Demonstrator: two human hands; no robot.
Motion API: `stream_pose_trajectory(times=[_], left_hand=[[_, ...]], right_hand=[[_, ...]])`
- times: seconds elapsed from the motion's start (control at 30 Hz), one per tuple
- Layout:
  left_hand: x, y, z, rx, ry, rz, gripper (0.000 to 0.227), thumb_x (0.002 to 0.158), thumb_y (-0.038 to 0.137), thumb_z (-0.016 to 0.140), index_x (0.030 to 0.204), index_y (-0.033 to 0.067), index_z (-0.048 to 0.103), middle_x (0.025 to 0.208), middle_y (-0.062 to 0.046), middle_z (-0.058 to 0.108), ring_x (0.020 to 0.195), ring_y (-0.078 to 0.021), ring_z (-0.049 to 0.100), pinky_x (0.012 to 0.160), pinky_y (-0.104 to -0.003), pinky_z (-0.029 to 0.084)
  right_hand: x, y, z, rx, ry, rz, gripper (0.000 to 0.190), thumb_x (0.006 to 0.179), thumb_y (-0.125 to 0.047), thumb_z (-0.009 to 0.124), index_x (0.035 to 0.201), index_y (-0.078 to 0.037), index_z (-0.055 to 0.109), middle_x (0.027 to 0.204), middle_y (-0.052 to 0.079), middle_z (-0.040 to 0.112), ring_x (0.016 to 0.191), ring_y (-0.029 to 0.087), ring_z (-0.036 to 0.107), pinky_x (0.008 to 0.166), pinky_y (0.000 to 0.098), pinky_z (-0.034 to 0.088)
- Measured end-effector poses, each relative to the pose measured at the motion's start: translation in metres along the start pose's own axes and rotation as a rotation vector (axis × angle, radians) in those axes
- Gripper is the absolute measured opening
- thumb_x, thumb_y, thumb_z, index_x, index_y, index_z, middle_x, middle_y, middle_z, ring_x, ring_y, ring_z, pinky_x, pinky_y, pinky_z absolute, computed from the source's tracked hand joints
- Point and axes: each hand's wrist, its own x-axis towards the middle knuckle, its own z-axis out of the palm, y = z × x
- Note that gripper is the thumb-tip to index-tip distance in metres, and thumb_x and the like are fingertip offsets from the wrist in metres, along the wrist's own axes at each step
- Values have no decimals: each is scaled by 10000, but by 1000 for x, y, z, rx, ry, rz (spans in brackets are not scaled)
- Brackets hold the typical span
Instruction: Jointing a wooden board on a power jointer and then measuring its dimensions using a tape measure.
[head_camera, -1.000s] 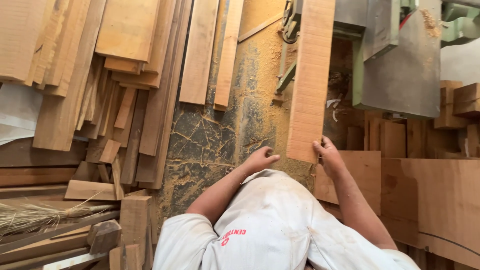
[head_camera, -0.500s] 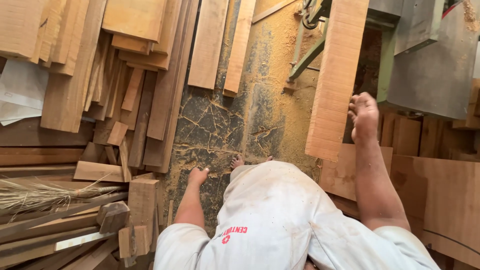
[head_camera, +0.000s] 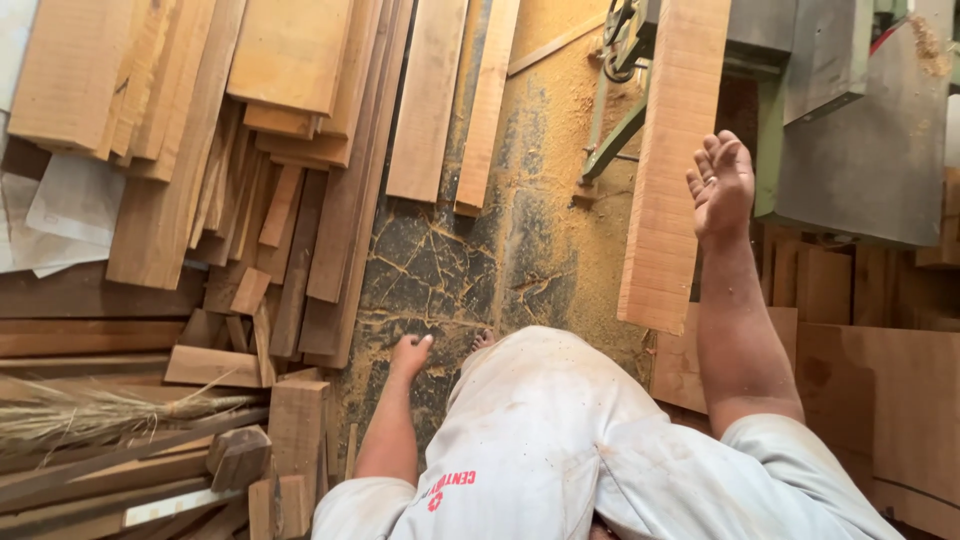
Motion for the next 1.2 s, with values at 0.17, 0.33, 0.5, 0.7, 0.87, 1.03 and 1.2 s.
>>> stream_pose_trajectory(times=[0.17,0.33,0.5,0.7,0.87,1.03,1.2], left_hand=[[2,-31,-10,23,11,-25,665,854,540,711,1239,-2,684,1270,-257,685,1205,-391,647,1031,-454,499],[1,-38,-11,93,-6,-49,678,846,552,727,1215,-16,713,1276,-277,681,1221,-392,647,1054,-448,494],[3,-22,-12,120,-55,-43,635,866,534,699,1189,-11,740,1250,-262,713,1197,-385,675,1043,-449,513],[7,2,2,74,17,61,602,850,524,728,1170,15,700,1201,-239,701,1144,-390,665,977,-461,513],[-32,32,23,110,-184,65,439,846,452,759,1027,53,781,982,-161,781,914,-285,737,841,-401,560],[-59,33,56,-175,-427,-143,167,858,214,776,942,68,777,796,-94,745,639,-201,668,566,-358,532],[-76,35,43,-440,-782,-318,139,910,133,776,938,17,705,764,-92,687,595,-209,630,498,-358,509]], right_hand=[[12,8,-25,223,211,-10,896,1021,-606,497,1614,-29,154,1671,249,281,1530,423,353,1215,503,363],[7,10,-36,406,257,95,975,985,-682,464,1631,-40,120,1687,221,248,1496,375,390,1198,472,389],[19,3,-31,711,532,167,1020,961,-710,418,1603,-22,23,1692,239,188,1472,390,458,1183,468,424],[-18,-39,74,-740,12,23,644,1014,-382,627,1495,-49,358,1380,219,656,1167,324,664,964,418,594],[-63,-15,125,-923,-330,-94,409,987,-271,686,1333,-59,634,1285,180,699,1120,277,703,930,391,607],[-128,29,115,-1012,-755,-199,400,954,-251,690,1323,-100,664,1314,103,712,1180,232,684,1046,371,549],[-178,55,84,-1047,-865,2,407,978,-283,675,1337,-95,646,1318,103,699,1190,242,673,1059,391,518]])
